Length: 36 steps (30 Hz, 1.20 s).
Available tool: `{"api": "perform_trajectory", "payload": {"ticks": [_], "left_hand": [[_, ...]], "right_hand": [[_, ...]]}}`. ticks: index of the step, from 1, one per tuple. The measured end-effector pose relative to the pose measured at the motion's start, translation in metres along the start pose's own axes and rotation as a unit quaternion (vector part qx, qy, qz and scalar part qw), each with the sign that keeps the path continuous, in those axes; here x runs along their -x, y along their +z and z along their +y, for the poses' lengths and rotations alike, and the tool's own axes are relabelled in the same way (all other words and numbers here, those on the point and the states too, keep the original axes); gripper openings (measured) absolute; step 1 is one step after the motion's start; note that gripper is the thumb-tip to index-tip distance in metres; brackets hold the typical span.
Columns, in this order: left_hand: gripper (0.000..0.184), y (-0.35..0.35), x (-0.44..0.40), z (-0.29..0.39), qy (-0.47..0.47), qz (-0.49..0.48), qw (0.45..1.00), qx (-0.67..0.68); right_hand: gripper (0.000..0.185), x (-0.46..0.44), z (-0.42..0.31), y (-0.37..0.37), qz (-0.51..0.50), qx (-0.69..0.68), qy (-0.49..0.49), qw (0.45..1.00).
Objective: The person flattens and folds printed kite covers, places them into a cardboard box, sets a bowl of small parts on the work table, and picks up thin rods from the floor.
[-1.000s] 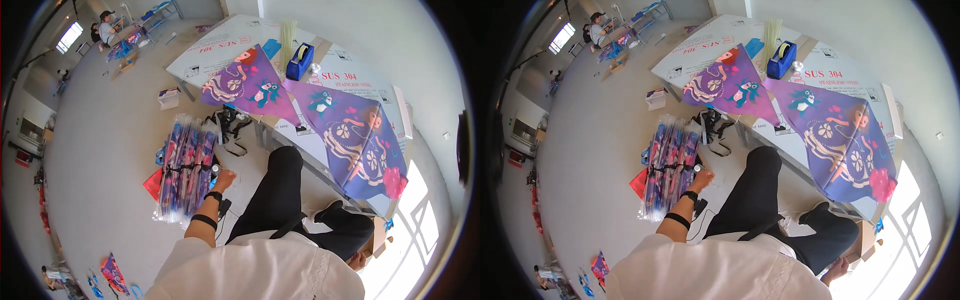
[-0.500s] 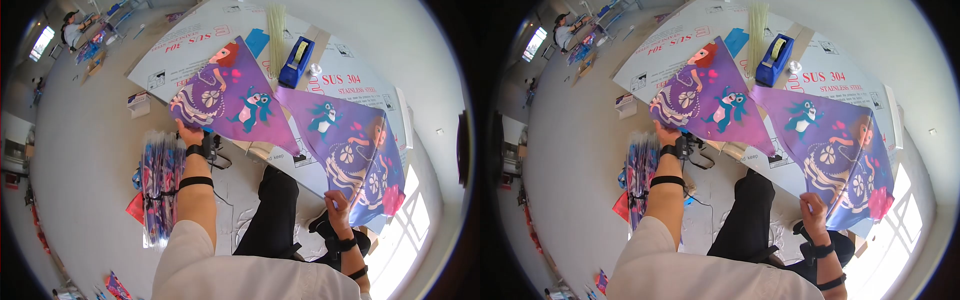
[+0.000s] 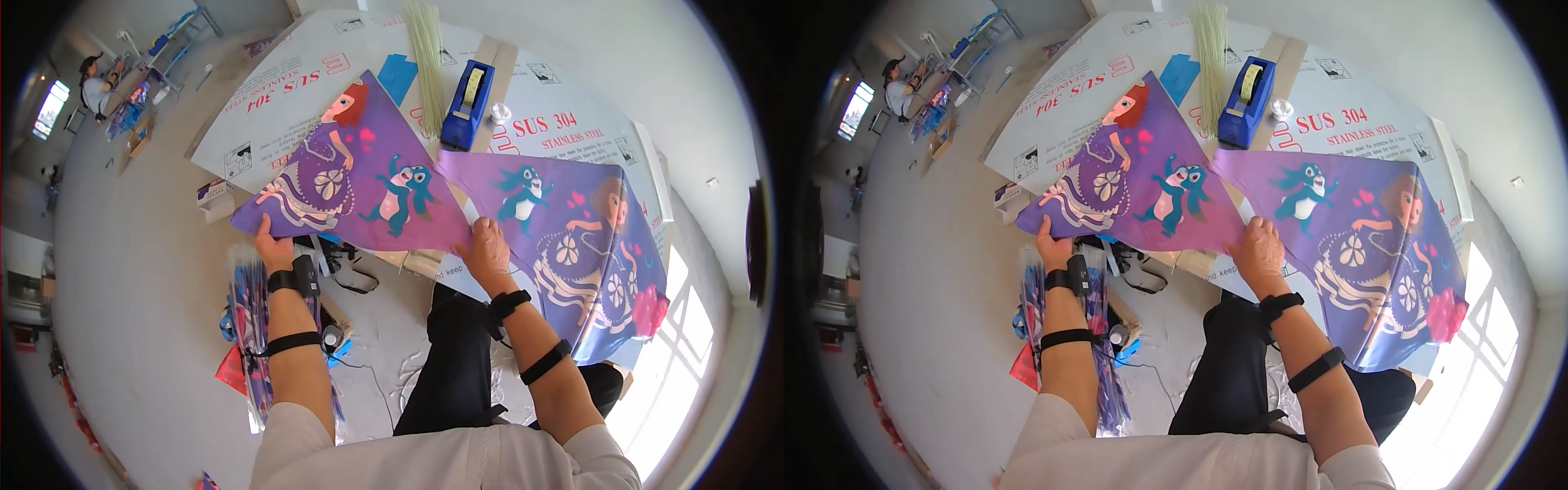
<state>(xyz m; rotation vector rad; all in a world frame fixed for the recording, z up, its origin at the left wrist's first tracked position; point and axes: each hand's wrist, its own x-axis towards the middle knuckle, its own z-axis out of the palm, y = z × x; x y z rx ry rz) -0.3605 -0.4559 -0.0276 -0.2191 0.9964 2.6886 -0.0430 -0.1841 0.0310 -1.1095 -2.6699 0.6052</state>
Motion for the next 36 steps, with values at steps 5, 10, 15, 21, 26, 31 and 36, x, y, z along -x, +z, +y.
{"api": "perform_trajectory", "payload": {"ticks": [5, 10, 15, 21, 26, 31, 36], "left_hand": [[0.033, 0.021, -0.001, 0.002, 0.049, 0.038, 0.996, -0.062], [0.028, 0.066, 0.028, -0.009, 0.16, -0.027, 0.97, -0.183], [0.022, 0.113, 0.085, -0.05, 0.213, -0.127, 0.871, -0.424], [0.03, 0.124, 0.125, -0.103, 0.324, -0.258, 0.742, -0.527], [0.019, 0.099, 0.092, -0.084, 0.22, -0.132, 0.823, -0.507], [0.018, 0.096, 0.04, -0.014, 0.238, 0.032, 0.933, -0.269], [0.032, 0.045, 0.007, 0.011, 0.092, 0.118, 0.976, -0.156]], "right_hand": [[0.059, -0.006, -0.005, -0.007, -0.06, 0.008, 0.091, 0.994], [0.055, -0.006, -0.005, -0.006, -0.034, 0.001, 0.072, 0.997], [0.048, -0.014, -0.002, -0.002, -0.057, -0.033, 0.103, 0.992], [0.032, -0.011, -0.001, 0.009, -0.012, -0.004, 0.08, 0.997], [0.025, -0.026, 0.005, 0.002, -0.031, -0.105, 0.059, 0.992], [0.027, -0.036, 0.016, 0.007, -0.082, -0.205, 0.082, 0.972], [0.025, -0.035, 0.003, -0.001, -0.103, -0.487, 0.184, 0.848]]}}
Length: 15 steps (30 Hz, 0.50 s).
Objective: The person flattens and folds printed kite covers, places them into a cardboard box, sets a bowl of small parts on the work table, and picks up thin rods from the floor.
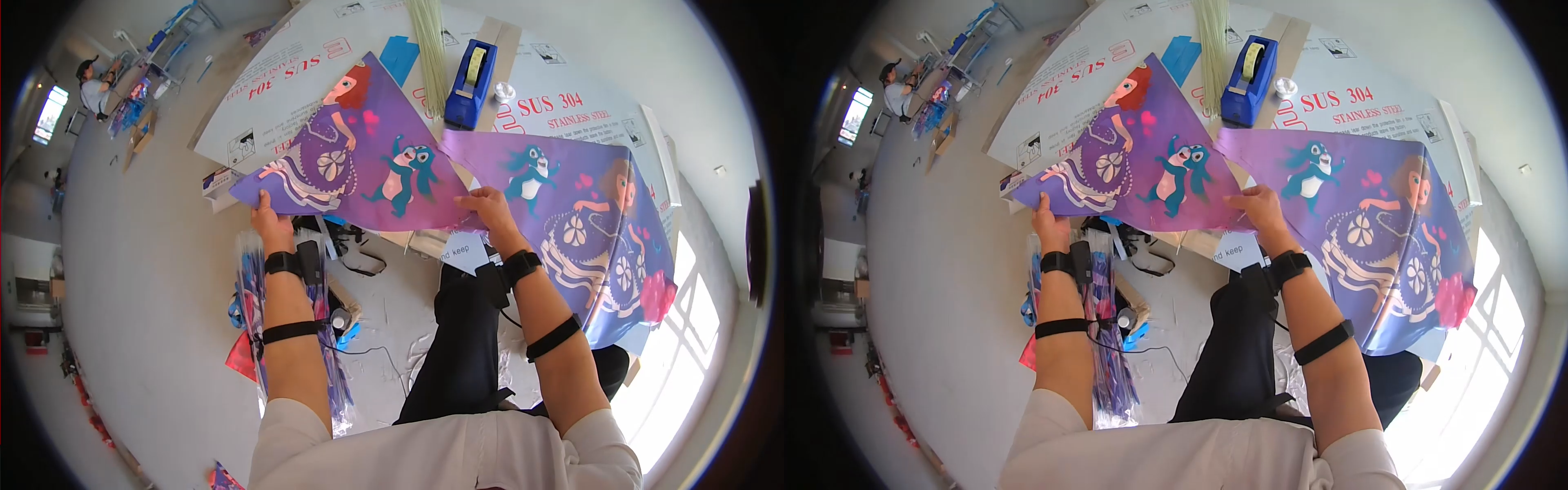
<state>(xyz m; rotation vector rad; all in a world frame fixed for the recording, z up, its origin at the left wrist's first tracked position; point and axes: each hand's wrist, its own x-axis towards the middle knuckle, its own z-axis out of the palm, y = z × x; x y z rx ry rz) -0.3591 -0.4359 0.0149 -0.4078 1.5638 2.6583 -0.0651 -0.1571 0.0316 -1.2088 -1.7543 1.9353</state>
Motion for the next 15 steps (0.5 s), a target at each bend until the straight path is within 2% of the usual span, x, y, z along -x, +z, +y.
{"api": "perform_trajectory", "payload": {"ticks": [1, 2, 3, 5, 6, 8, 10, 12, 13, 14, 15], "left_hand": [[0.032, -0.009, -0.002, -0.003, -0.005, 0.001, 1.0, -0.004], [0.033, -0.017, -0.004, -0.007, -0.058, -0.047, 0.996, 0.052], [0.035, -0.025, -0.005, -0.011, -0.111, -0.094, 0.984, 0.107], [0.033, -0.031, 0.001, -0.013, -0.138, -0.089, 0.975, 0.149], [0.031, -0.032, 0.001, -0.013, -0.163, -0.085, 0.964, 0.19], [0.031, -0.036, -0.012, -0.024, -0.149, -0.071, 0.971, 0.175], [0.031, -0.03, -0.015, -0.022, -0.131, -0.058, 0.977, 0.161], [0.026, 0.004, 0.012, -0.006, -0.005, -0.026, 0.995, 0.096], [0.026, 0.019, 0.024, -0.002, -0.004, -0.027, 0.995, 0.097], [0.021, 0.036, 0.036, 0.0, 0.089, -0.03, 0.996, 0.013], [0.017, 0.05, 0.051, 0.001, 0.18, -0.031, 0.981, -0.071]], "right_hand": [[0.025, 0.007, -0.012, 0.0, 0.01, -0.035, 0.052, 0.998], [0.026, 0.009, -0.019, -0.001, 0.02, -0.069, 0.1, 0.992], [0.026, 0.007, -0.016, -0.003, 0.022, -0.068, 0.103, 0.992], [0.027, -0.001, -0.008, -0.009, -0.048, -0.088, 0.098, 0.99], [0.027, -0.006, -0.005, -0.01, -0.048, -0.087, 0.097, 0.99], [0.026, -0.017, 0.0, -0.009, -0.085, 0.128, 0.043, 0.987], [0.024, -0.025, 0.009, -0.003, -0.074, 0.155, 0.031, 0.985], [0.022, -0.024, 0.009, 0.001, -0.063, 0.181, 0.02, 0.981], [0.02, -0.017, 0.003, 0.004, -0.084, 0.047, 0.054, 0.994], [0.018, -0.011, -0.002, 0.005, -0.104, -0.089, 0.087, 0.987], [0.018, -0.007, -0.007, 0.005, -0.105, -0.089, 0.086, 0.987]]}}
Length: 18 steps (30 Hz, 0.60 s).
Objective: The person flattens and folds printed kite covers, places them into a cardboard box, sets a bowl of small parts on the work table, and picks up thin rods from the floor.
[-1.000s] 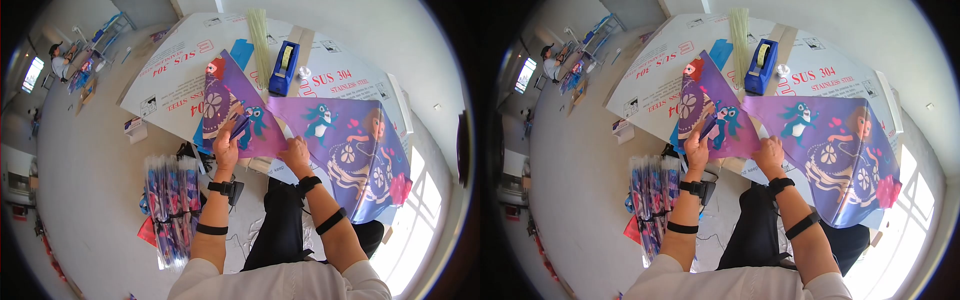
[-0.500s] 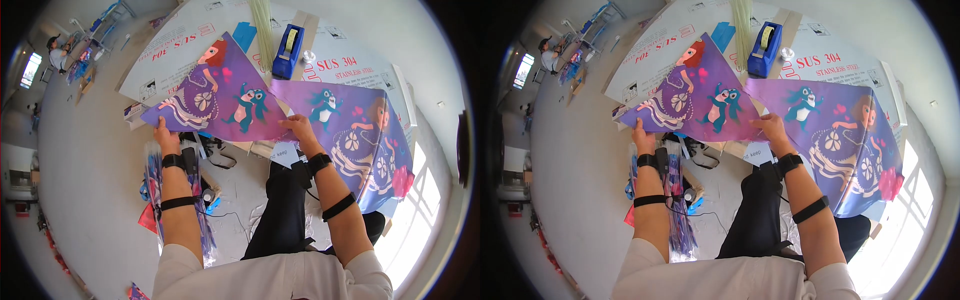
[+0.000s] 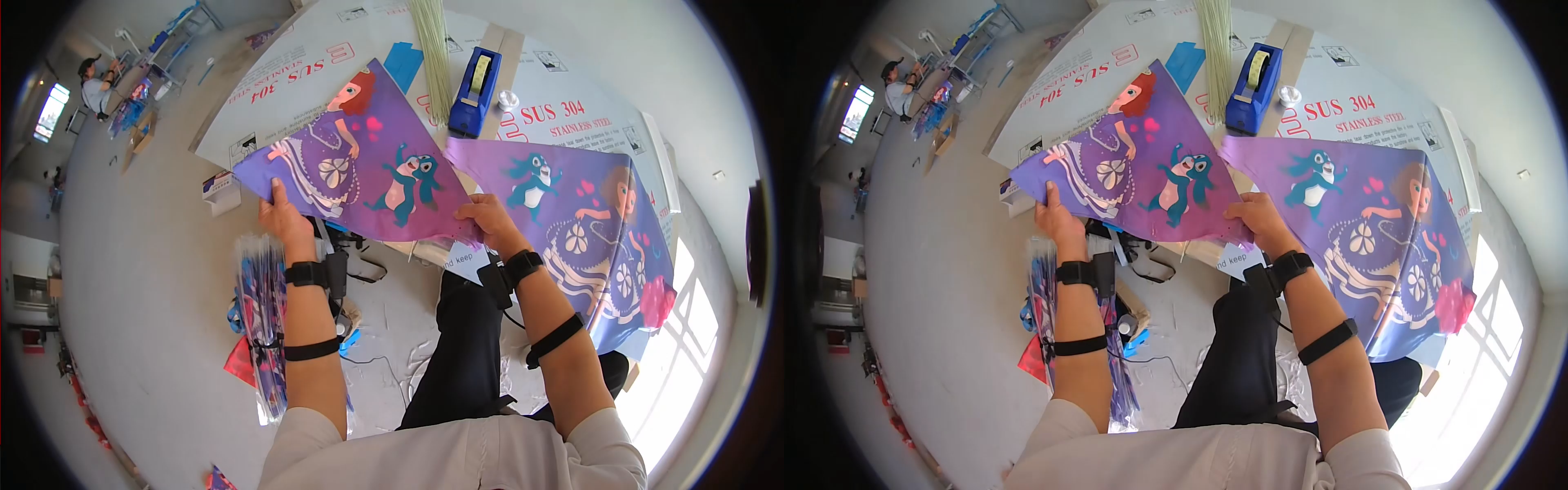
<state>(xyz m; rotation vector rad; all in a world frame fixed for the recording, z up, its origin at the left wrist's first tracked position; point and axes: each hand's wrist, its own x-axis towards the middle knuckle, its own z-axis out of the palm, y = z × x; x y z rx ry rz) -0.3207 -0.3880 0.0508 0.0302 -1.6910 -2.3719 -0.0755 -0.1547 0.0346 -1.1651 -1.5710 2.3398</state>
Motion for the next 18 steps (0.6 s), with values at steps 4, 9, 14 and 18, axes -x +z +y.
{"api": "perform_trajectory", "payload": {"ticks": [4, 9, 14, 18], "left_hand": [[0.014, 0.05, 0.063, 0.019, 0.089, -0.171, 0.977, -0.096], [0.015, 0.057, 0.115, 0.013, 0.127, -0.234, 0.95, -0.164], [0.03, 0.034, 0.151, -0.005, 0.263, -0.325, 0.868, -0.269], [0.039, 0.035, 0.171, -0.026, 0.263, -0.37, 0.844, -0.286]], "right_hand": [[0.016, 0.006, -0.006, 0.004, -0.062, -0.05, -0.03, 0.996], [0.011, 0.031, -0.037, -0.012, -0.078, 0.123, -0.052, 0.988], [0.012, 0.036, -0.022, -0.039, -0.097, 0.048, -0.046, 0.993], [0.017, 0.04, 0.006, -0.039, -0.116, -0.049, -0.016, 0.992]]}}
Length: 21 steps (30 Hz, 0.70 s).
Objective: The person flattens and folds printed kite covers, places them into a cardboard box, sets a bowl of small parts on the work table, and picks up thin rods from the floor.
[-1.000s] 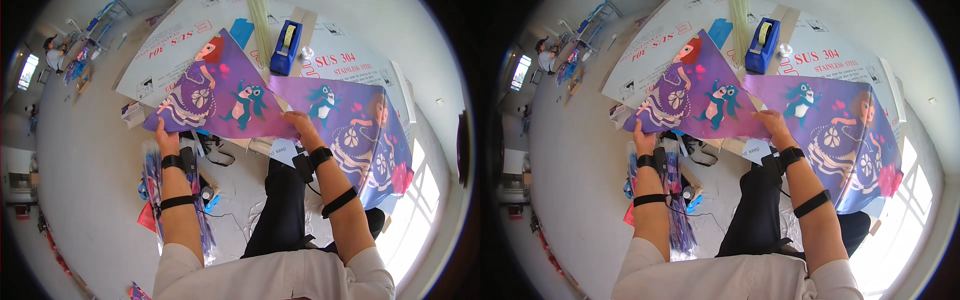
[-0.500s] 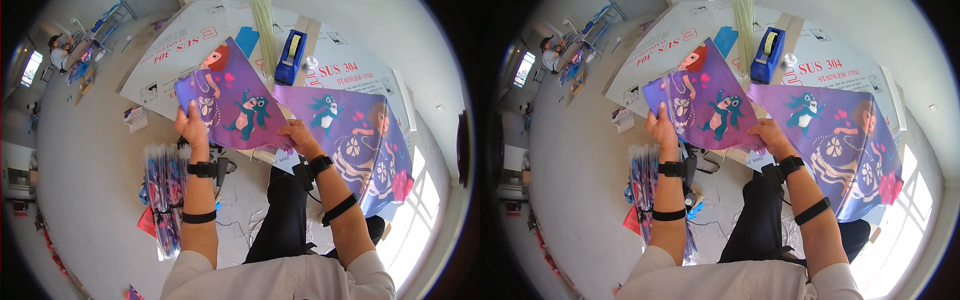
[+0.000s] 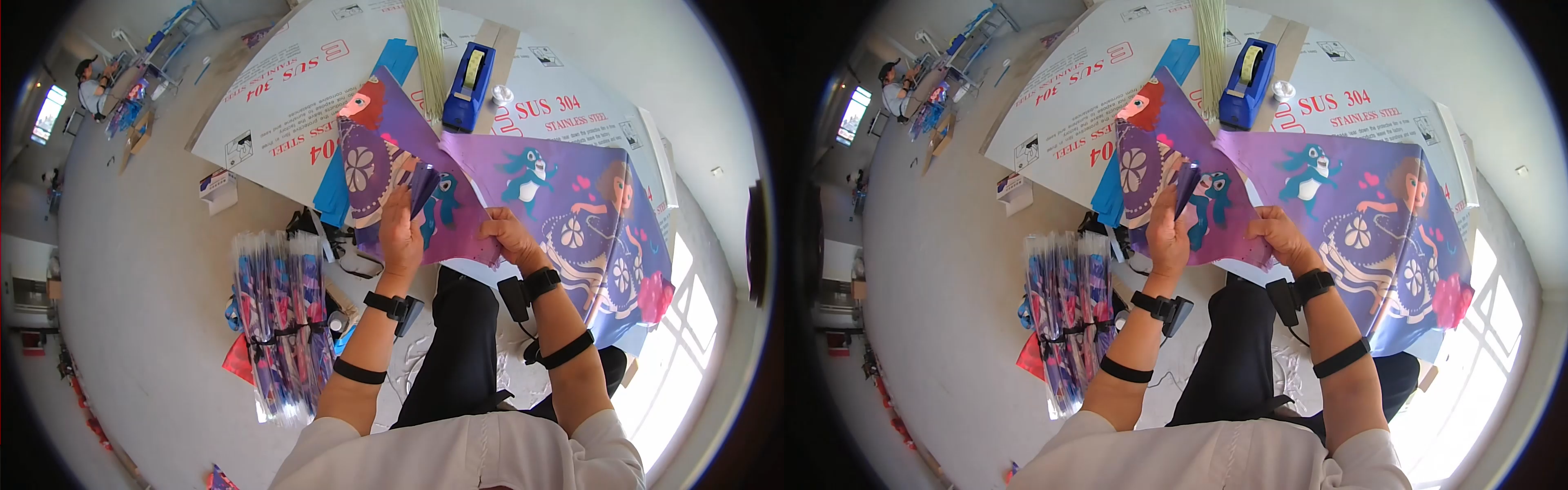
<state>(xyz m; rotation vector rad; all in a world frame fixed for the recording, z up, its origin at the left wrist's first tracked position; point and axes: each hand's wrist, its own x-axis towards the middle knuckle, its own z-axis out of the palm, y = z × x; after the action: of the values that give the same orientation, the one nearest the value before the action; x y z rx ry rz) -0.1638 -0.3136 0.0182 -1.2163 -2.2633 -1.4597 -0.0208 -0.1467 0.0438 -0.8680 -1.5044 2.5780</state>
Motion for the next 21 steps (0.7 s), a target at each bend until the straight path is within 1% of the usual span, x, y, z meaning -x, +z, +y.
{"api": "perform_trajectory", "payload": {"ticks": [1, 2, 3, 4, 5, 6, 7, 9, 10, 11, 12, 13, 14, 15, 17, 19, 21], "left_hand": [[0.039, 0.005, -0.001, 0.001, 0.0, -0.033, 0.999, -0.01], [0.039, 0.009, -0.002, 0.003, -0.006, -0.092, 0.996, 0.0], [0.039, 0.009, -0.002, 0.002, -0.005, -0.092, 0.996, -0.001], [0.041, 0.007, -0.002, 0.002, 0.034, -0.159, 0.985, -0.051], [0.042, 0.006, -0.005, 0.001, 0.073, -0.222, 0.967, -0.1], [0.049, -0.001, -0.012, -0.007, 0.075, -0.266, 0.959, -0.059], [0.049, -0.007, -0.018, -0.013, 0.078, -0.268, 0.958, -0.06], [0.051, -0.022, -0.024, -0.026, 0.005, -0.123, 0.99, -0.074], [0.05, -0.03, -0.024, -0.039, -0.025, -0.064, 0.987, -0.142], [0.05, -0.036, -0.022, -0.052, -0.054, -0.004, 0.976, -0.209], [0.05, -0.039, -0.022, -0.063, -0.052, -0.008, 0.976, -0.21], [0.048, -0.044, -0.025, -0.067, -0.165, 0.002, 0.966, -0.198], [0.047, -0.047, -0.029, -0.07, -0.277, 0.012, 0.943, -0.183], [0.047, -0.047, -0.034, -0.073, -0.273, 0.011, 0.944, -0.184], [0.049, -0.053, -0.051, -0.064, -0.369, -0.078, 0.913, -0.152], [0.049, -0.052, -0.059, -0.071, -0.385, -0.085, 0.91, -0.129], [0.049, -0.05, -0.062, -0.078, -0.401, -0.092, 0.906, -0.104]], "right_hand": [[0.017, 0.001, 0.005, -0.001, 0.0, -0.001, 0.0, 1.0], [0.019, 0.002, 0.009, -0.003, -0.015, -0.012, 0.016, 1.0], [0.021, 0.002, 0.013, -0.005, -0.029, -0.024, 0.032, 0.999], [0.021, 0.001, 0.014, -0.005, -0.029, -0.024, 0.031, 0.999], [0.023, -0.002, 0.013, -0.006, -0.007, -0.058, 0.02, 0.998], [0.026, -0.003, 0.013, -0.009, 0.016, -0.094, 0.01, 0.995], [0.026, -0.007, 0.01, -0.008, 0.017, -0.096, 0.008, 0.995], [0.037, -0.022, 0.002, -0.003, 0.061, -0.108, 0.0, 0.992], [0.037, -0.031, -0.002, -0.008, 0.062, -0.112, -0.001, 0.992], [0.041, -0.042, -0.005, -0.015, 0.063, 0.021, 0.041, 0.997], [0.044, -0.052, -0.006, -0.02, 0.063, 0.154, 0.082, 0.983], [0.044, -0.059, -0.008, -0.018, 0.063, 0.15, 0.081, 0.983], [0.045, -0.067, -0.009, -0.013, 0.075, 0.188, 0.071, 0.977], [0.045, -0.074, -0.009, -0.008, 0.087, 0.226, 0.06, 0.968], [0.042, -0.085, -0.006, 0.001, 0.077, 0.216, 0.046, 0.972], [0.039, -0.091, -0.001, 0.006, 0.066, 0.207, 0.035, 0.975], [0.032, -0.094, 0.003, 0.007, 0.037, 0.128, 0.041, 0.99]]}}
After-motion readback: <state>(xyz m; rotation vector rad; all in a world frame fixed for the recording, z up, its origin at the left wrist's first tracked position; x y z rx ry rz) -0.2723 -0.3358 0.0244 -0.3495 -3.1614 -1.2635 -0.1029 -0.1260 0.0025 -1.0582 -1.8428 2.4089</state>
